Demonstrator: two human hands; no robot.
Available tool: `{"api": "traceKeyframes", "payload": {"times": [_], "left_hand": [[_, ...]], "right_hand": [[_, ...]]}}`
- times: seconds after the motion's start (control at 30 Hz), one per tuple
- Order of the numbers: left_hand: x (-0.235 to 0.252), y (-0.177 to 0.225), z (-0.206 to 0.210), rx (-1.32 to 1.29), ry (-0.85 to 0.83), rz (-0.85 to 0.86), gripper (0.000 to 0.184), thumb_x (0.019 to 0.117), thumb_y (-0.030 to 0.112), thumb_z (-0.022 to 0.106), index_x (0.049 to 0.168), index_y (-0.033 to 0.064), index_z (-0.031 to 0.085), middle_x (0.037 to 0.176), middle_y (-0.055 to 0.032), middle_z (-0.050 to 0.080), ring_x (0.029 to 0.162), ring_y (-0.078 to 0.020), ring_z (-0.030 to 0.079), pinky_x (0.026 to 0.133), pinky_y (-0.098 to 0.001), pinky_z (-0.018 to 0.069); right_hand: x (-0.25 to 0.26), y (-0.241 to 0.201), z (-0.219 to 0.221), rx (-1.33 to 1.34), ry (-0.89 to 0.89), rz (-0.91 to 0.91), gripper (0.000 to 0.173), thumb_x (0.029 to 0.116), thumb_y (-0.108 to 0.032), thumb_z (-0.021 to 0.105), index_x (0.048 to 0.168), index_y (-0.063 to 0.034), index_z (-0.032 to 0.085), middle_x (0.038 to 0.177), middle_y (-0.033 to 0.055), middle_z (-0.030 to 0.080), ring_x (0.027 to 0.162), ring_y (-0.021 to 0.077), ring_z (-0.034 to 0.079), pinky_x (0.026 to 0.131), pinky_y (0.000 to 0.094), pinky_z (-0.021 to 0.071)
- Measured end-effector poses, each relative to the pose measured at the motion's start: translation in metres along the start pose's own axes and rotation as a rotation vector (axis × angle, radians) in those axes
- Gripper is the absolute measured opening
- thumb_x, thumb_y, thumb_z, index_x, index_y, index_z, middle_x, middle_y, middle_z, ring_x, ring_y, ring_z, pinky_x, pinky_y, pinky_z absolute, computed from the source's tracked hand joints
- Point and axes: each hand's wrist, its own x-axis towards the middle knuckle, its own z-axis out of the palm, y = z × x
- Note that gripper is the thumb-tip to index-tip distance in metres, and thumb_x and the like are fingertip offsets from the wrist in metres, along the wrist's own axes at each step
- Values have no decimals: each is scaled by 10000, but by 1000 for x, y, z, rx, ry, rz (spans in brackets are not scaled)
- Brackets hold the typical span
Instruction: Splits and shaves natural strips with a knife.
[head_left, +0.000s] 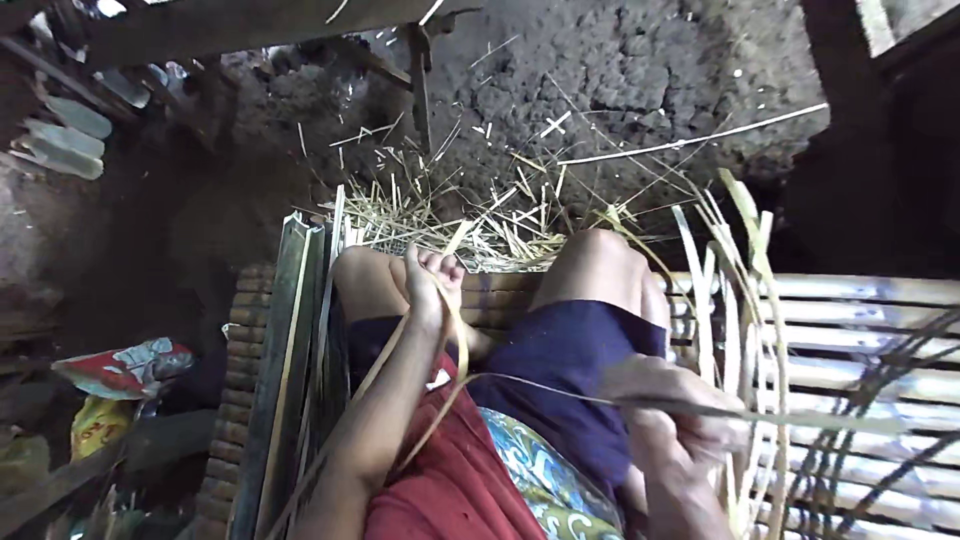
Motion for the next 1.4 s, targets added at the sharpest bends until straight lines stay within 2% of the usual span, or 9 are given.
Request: {"api": "traceKeyframes", "payload": {"times": [0.1, 0.17, 0.37, 0.5, 0.7, 0.87, 1.0, 1.23, 1.4], "left_hand": [[-35, -16, -13, 193, -537, -154, 549, 1017, 711, 198, 882, 294, 529, 676, 119, 561, 654, -19, 602, 664, -211, 527], [-46, -27, -15, 108, -795, -266, 576, 1085, 540, 217, 766, 233, 585, 647, 77, 588, 637, -57, 611, 649, -233, 533], [-42, -23, -20, -191, -366, -134, 541, 1116, 401, 169, 724, 262, 515, 532, 127, 479, 518, -24, 533, 599, -193, 497], [-9, 11, -28, -304, -110, 43, 509, 1122, 375, 168, 746, 224, 477, 504, 101, 450, 466, -46, 489, 545, -196, 466], [-55, -16, -35, -77, -790, -209, 496, 1112, 369, 269, 756, 244, 593, 655, 92, 585, 670, -40, 608, 699, -218, 520], [-50, -11, -35, -356, -315, -32, 559, 1122, 364, 196, 691, 228, 525, 500, 109, 488, 471, -34, 530, 557, -195, 491], [-15, 22, -48, -366, 11, 161, 508, 1122, 369, 174, 745, 211, 475, 489, 102, 430, 445, -46, 472, 522, -198, 448], [-56, -3, -45, -48, -854, -216, 460, 1113, 331, 261, 812, 219, 590, 669, 83, 592, 689, -55, 617, 715, -234, 520], [-20, 16, -37, -268, -485, -72, 489, 1121, 303, 210, 764, 231, 537, 550, 111, 501, 514, -16, 509, 581, -180, 469]], "right_hand": [[15, 23, 9, -148, 166, 98, 443, 1052, -428, 545, 795, -72, 605, 643, -10, 596, 586, 17, 587, 552, 211, 498], [30, 35, 9, -70, 279, 218, 243, 1022, -383, 598, 893, -182, 647, 693, -131, 621, 597, -27, 596, 557, 193, 531], [24, 13, 42, 14, -178, -11, 439, 1053, -390, 541, 865, -13, 664, 734, 60, 657, 690, 37, 619, 657, 188, 507], [18, -11, 21, 202, -206, -37, 355, 1087, -408, 465, 910, -142, 620, 793, -53, 635, 770, -33, 621, 711, 130, 502], [53, 28, 36, -52, 108, 122, 275, 1015, -433, 610, 946, -171, 661, 773, -124, 646, 672, -30, 619, 599, 203, 548], [34, 8, 65, 91, -246, 9, 447, 1040, -416, 571, 868, -16, 672, 727, 48, 650, 675, 32, 605, 651, 195, 505], [25, -14, 34, 295, -356, -34, 376, 1081, -417, 481, 878, -131, 619, 760, -37, 609, 746, -17, 597, 698, 138, 477], [64, 26, 32, -112, 118, -14, 188, 1000, -406, 639, 962, -228, 687, 857, -151, 685, 771, -43, 651, 693, 199, 563], [34, 6, 47, -69, -101, -196, 326, 1065, -382, 532, 911, -117, 642, 795, -9, 652, 786, 30, 641, 734, 189, 523]]}}
